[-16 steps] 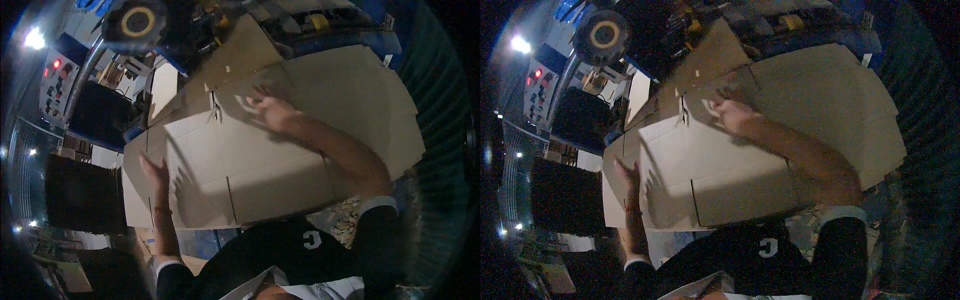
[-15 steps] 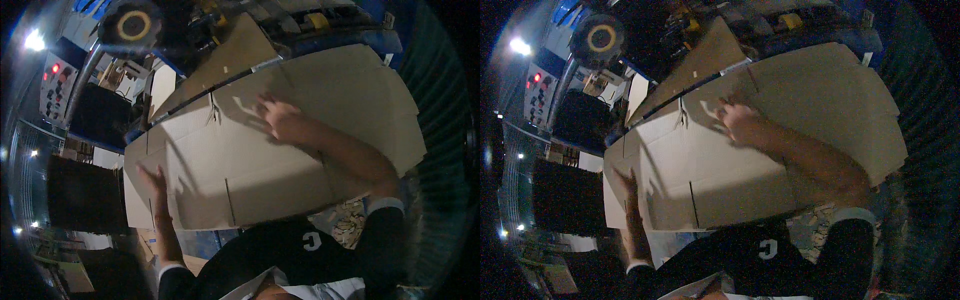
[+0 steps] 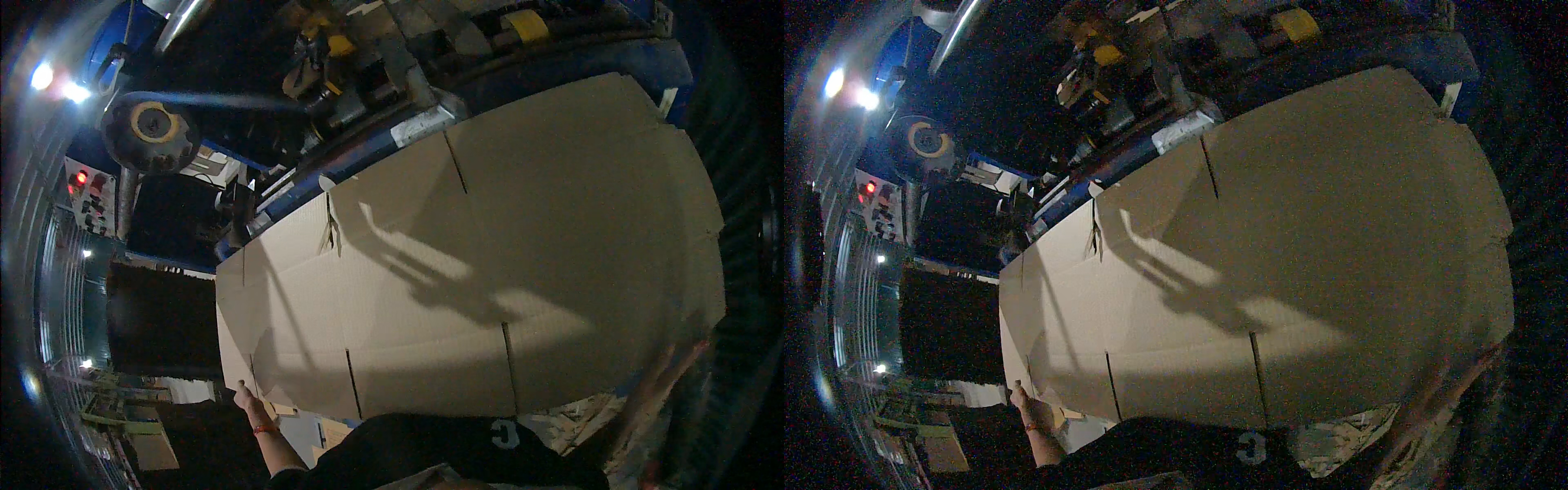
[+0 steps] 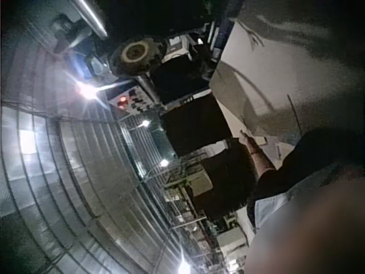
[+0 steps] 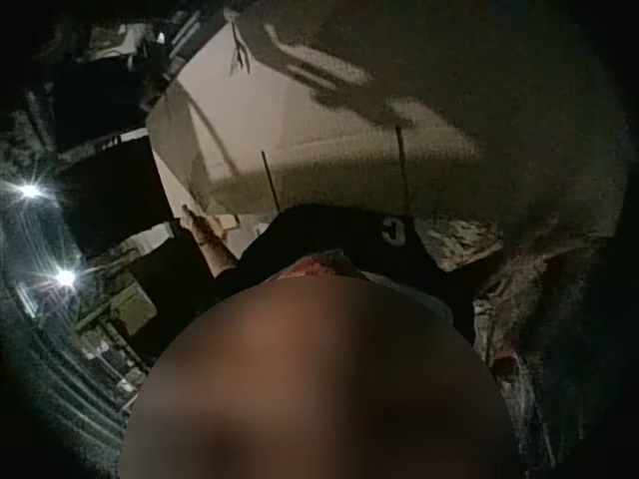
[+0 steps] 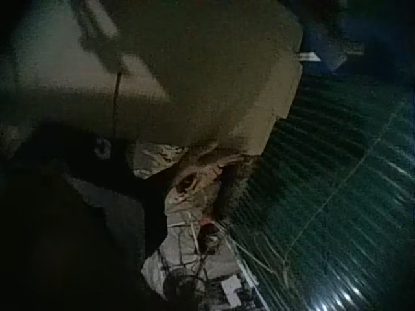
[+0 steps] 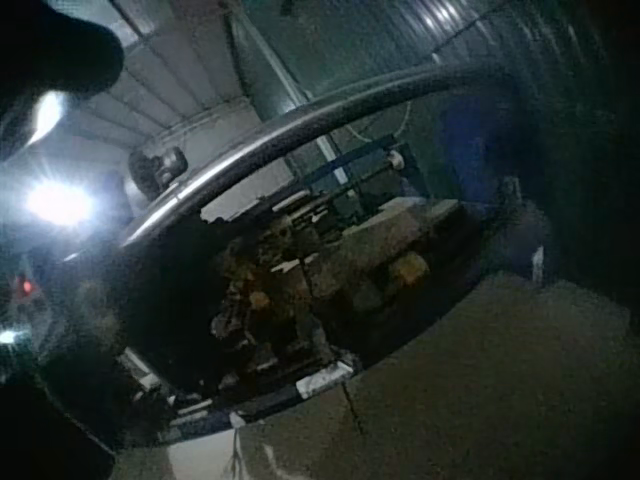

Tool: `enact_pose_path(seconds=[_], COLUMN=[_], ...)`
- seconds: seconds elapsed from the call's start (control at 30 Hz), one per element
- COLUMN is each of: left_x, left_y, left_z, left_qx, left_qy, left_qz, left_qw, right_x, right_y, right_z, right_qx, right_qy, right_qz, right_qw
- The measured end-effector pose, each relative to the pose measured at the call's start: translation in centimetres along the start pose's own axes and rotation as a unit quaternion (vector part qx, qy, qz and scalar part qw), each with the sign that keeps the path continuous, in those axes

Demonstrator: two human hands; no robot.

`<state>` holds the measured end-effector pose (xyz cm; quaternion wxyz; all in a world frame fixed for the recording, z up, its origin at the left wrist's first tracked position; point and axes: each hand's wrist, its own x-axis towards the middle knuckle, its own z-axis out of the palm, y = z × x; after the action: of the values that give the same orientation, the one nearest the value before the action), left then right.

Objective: The person repeatedly picks up flat cardboard sheets from a nearby stack and feeds them one by one into a blue industrial machine. The hands align each sheet and push it into the machine's intake, then return to the stack for the next piece.

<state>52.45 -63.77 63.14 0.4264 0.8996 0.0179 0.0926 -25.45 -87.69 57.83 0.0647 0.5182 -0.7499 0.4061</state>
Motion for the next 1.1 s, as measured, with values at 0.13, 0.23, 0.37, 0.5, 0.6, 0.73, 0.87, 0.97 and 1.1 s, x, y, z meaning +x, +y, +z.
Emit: enact_pose_path(seconds=[0.13,0.23,0.37,0.5,0.6,0.73,0.87,0.97,1.1], left_x=[1.8,2.4,1.6,1.5,4.0,9.3,10.7,7.7,1.1], left_y=[-1.4,-1.8,2.2,5.6,5.6,4.8,2.6,0.1,-1.4], left_z=[-2.4,-4.4,-6.4,-8.3,-8.1,-5.0,-2.4,-3.4,-5.9], left_qx=[-0.21,-0.323,-0.427,-0.569,-0.605,-0.569,-0.528,-0.446,-0.163], left_qy=[-0.057,-0.143,-0.053,-0.097,-0.161,-0.348,-0.409,-0.339,-0.239], left_qz=[-0.04,-0.025,-0.114,-0.044,0.047,0.065,0.006,0.067,0.254], left_qw=[0.975,0.935,0.896,0.815,0.778,0.742,0.744,0.826,0.923], right_x=[-0.6,-0.2,1.6,3.8,5.5,9.1,10.8,5.1,-8.2], right_y=[2.5,2.9,0.8,-1.8,-2.9,-5.3,-10.8,-15.8,-21.7], right_z=[1.6,1.8,2.0,2.5,1.7,-2.0,-7.3,-11.5,-12.2], right_qx=[-0.022,-0.031,-0.042,-0.006,0.273,0.571,0.455,0.46,0.208], right_qy=[0.01,0.029,0.023,0.096,0.222,0.1,0.059,0.117,0.054], right_qz=[0.115,0.036,0.016,0.117,0.169,0.273,0.111,0.074,-0.085], right_qw=[0.993,0.998,0.999,0.988,0.921,0.768,0.882,0.877,0.973])
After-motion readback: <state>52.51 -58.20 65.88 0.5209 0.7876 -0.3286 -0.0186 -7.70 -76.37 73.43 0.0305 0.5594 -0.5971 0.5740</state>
